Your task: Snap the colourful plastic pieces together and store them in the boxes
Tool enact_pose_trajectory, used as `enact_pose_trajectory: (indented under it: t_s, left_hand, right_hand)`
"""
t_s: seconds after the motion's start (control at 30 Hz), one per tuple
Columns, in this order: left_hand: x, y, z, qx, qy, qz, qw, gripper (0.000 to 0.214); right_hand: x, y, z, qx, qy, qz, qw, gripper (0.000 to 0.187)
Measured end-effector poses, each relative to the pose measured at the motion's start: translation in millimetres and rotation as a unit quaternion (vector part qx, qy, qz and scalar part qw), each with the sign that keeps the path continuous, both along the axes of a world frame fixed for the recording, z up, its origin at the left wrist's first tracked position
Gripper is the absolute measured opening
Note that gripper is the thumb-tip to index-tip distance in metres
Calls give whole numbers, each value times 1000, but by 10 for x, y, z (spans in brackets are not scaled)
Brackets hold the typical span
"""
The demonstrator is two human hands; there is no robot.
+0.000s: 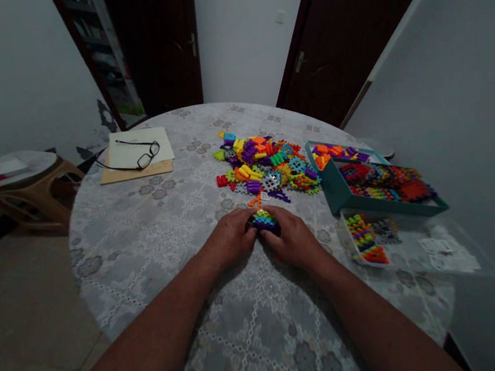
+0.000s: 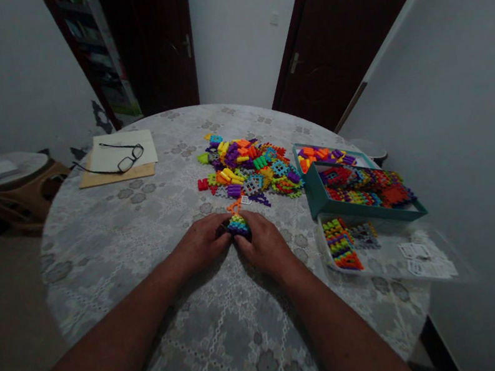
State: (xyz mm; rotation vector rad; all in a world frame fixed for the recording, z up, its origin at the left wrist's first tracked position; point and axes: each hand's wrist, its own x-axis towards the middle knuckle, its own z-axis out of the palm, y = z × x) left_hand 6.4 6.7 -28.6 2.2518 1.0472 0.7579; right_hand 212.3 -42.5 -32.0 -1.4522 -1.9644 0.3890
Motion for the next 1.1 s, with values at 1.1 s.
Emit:
enact_pose_trajectory:
  t_s: [1.1]
  left_hand:
    - [-84, 208, -104, -28, 34, 0, 999, 49]
  right_hand:
    - [3082, 48, 1041, -144, -179, -528, 818, 47]
